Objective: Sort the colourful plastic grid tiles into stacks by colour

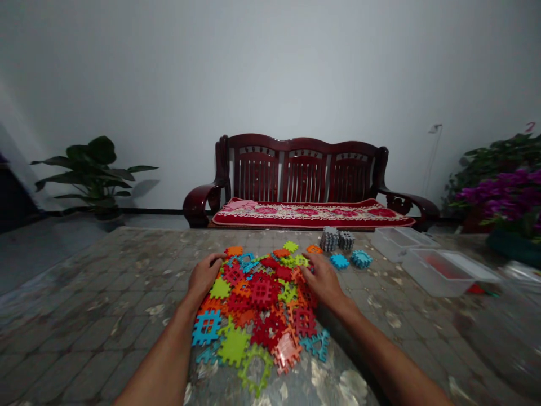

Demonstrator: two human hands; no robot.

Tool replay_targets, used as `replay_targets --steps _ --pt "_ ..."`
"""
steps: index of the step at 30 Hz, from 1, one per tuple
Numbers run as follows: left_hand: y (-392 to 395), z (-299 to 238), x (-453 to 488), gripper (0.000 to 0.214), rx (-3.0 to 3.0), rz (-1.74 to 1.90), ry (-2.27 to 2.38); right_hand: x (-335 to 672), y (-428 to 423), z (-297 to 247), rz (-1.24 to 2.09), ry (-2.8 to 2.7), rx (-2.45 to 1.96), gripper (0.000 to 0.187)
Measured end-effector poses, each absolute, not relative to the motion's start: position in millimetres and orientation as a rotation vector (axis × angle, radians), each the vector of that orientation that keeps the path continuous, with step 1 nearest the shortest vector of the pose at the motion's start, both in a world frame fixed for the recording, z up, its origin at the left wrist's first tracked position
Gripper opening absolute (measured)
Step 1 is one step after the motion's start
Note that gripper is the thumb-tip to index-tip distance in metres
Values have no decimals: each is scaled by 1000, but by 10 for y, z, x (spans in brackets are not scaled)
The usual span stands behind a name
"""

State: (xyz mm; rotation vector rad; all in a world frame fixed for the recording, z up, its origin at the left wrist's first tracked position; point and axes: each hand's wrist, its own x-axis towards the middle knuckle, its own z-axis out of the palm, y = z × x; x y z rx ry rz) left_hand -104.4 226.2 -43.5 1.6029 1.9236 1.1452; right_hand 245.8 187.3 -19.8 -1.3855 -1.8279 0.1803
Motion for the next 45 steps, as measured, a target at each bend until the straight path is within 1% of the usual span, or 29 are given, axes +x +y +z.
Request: replay_targets --steps 6,12,16,22,24,27,29,31,34,39,45 --pt "2210 -275 -1014 35 1465 1350 1868 2769 1772 -409 -29 -1727 -1357 39" --pt "2219 -96 -1069 40 1441 1376 1889 2832 1663 -556 -151 -1682 -1373 34" --pt "2222 97 -1083 31 1529 1247 1851 2836 1681 -566 -175 -1693 -1355 33" --pt "1927 357 -1135 20 1740 872 1681 2900 1727 -611 -116 -1671 -1329 32" --pt "1748 368 -1170 20 1788 724 1626 2912 1740 -627 -85 -1660 -1358 33" --pt "1478 332 -1208 21 1970 396 1581 2914 1757 -642 -51 -1646 -1375 33" --pt "1333 300 -1205 28 2073 319 1621 2910 1761 -643 -33 -1640 -1369 33" --pt "1238 269 -1185 28 2128 246 1622 2906 1758 -639 -20 -1635 -1362 32" --pt "1195 211 -1167 27 2170 230 1638 2905 1748 -626 -3 -1634 -1355 31" --pt "1287 139 -1192 22 2089 324 1689 2907 1752 -620 22 -1628 -1341 32" --pt "1477 244 -1030 18 1960 427 1586 2918 1774 -636 108 -1567 -1332 30"
